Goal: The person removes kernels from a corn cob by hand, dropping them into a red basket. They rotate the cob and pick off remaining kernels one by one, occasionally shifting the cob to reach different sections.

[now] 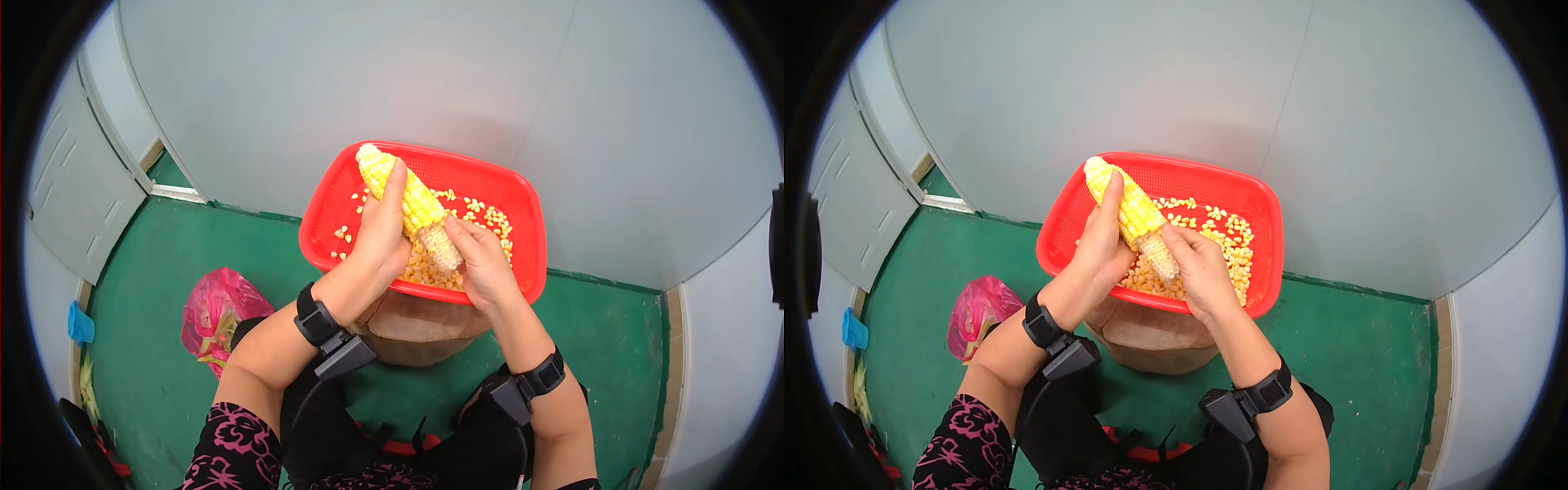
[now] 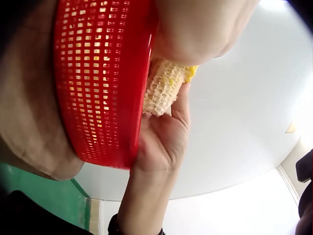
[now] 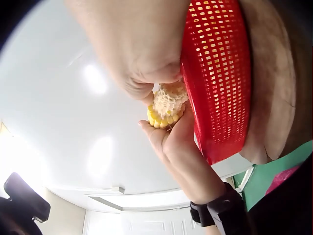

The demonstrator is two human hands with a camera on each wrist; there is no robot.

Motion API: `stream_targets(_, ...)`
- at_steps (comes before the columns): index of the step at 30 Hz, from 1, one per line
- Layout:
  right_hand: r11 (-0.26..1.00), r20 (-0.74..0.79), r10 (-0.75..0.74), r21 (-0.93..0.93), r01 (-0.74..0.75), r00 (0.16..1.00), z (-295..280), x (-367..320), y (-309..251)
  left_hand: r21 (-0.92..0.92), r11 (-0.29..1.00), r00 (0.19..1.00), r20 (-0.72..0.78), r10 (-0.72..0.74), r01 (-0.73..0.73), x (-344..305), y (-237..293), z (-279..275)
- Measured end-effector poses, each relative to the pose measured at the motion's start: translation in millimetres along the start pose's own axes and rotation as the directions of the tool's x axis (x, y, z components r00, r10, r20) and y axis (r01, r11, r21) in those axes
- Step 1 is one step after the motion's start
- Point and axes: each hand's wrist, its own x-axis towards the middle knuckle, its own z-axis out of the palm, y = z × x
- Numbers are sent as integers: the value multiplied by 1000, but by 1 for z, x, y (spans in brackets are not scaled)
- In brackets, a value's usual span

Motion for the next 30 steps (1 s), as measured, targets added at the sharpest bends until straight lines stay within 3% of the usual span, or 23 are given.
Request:
stream_targets(2,1000,-2,24,-14,-24,1000,0,-1,-2,-90,988,993,16,-121,122,8,2,-7)
stream_targets(5,998,-18,27,-50,-28,999,-6,3,-1,-164,970,983,-13,-182,177,5,6,-3)
stream_targets(9,989,-158,129,-45,-138,979,-4,5,-4,-142,971,980,-15,-196,192,4,5,-5)
stream_targets(12,992,-207,43,-105,-66,977,1,4,-3,-139,975,984,-24,-176,172,0,7,-1)
stream_targets(16,991,-160,-73,-126,53,984,12,1,-8,-173,969,984,5,-178,177,-2,9,5)
stream_targets(23,979,-51,-49,-202,38,997,9,3,-4,-156,977,989,12,-146,146,-3,6,6)
stream_targets(30,969,0,-3,-246,3,1000,4,0,-4,-217,948,972,7,-236,232,-3,11,2)
